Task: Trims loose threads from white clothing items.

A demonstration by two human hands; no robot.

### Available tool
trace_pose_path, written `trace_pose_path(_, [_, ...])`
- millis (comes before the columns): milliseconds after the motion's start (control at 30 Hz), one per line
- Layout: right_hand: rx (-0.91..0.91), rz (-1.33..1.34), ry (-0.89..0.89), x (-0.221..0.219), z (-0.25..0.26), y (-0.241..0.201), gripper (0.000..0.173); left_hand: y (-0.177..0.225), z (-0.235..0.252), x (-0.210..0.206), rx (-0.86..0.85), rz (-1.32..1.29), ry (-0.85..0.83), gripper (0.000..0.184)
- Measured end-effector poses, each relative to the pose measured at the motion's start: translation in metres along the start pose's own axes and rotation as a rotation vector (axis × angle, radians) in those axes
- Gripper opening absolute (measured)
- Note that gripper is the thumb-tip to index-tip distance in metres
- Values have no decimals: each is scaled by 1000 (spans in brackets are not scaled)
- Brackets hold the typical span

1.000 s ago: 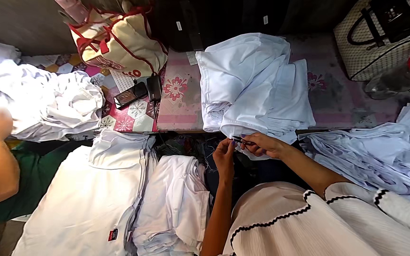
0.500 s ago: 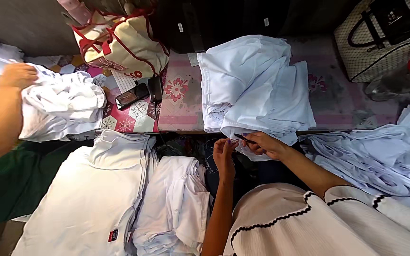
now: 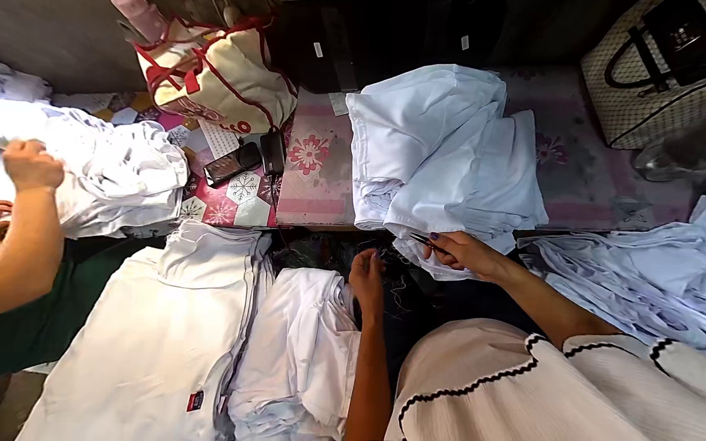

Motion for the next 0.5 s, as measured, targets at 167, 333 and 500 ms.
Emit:
trace_pose_path(167, [-25,-112,25,-18,18,-7,43,14,20,-44,108,-306,-19,16])
trace_pose_path(333, [-128,107,-18,-12,27,6,44,21,19,-44,347,-663,54,17])
trace_pose_path(500, [-139,254,-87,-18,32,15,44,30,13,-43,454,-796,82,18])
Point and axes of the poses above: each hand's wrist, its own z-axis towards the middle knuckle, its own x-axis out of the back of the hand, y = z × x, the point moved 4 cm from there along z, towards the middle knuckle, and after that the axes turned 7 degrees about -x, right-handed, at the moved point
